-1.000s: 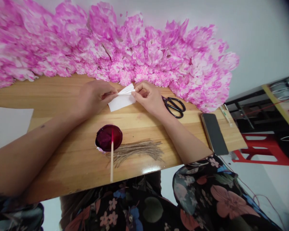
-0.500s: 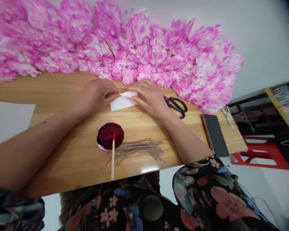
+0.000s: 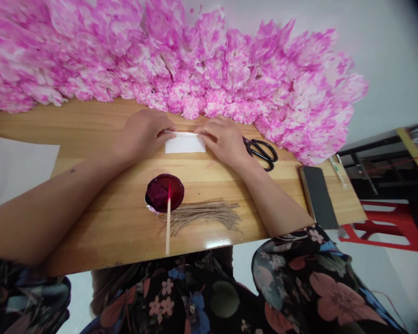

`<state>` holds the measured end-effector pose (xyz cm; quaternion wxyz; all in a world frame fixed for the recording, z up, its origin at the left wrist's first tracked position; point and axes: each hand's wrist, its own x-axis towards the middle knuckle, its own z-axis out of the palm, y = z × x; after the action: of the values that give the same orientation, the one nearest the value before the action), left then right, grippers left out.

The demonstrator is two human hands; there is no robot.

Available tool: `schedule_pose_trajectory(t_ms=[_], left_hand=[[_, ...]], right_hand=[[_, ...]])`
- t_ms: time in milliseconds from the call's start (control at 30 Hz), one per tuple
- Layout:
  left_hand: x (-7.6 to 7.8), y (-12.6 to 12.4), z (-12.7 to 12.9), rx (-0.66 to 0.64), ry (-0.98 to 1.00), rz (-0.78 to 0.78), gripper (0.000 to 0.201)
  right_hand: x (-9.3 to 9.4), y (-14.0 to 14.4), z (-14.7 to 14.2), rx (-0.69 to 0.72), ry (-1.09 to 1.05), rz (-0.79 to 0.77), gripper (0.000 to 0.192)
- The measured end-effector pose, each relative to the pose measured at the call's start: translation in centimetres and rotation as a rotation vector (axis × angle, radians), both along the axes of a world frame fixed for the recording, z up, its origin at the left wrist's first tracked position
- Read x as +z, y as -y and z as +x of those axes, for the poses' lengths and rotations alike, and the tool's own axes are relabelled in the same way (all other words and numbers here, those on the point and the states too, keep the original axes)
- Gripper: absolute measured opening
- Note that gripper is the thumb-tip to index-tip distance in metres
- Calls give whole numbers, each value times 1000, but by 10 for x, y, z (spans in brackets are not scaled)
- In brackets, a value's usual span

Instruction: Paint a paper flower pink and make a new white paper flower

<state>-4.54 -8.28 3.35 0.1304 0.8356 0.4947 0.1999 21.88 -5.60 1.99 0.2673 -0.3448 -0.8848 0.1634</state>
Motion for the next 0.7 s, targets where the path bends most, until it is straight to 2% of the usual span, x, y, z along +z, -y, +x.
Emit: schedule_pose_trajectory(t_ms=[433, 700], left_hand=[[8, 3, 0, -39, -114, 91, 21], [19, 7, 2, -47, -52, -11, 19]], right_hand=[[-3, 4, -4, -69, 78, 61, 22], [-3, 5, -1, -36, 98, 49, 24]])
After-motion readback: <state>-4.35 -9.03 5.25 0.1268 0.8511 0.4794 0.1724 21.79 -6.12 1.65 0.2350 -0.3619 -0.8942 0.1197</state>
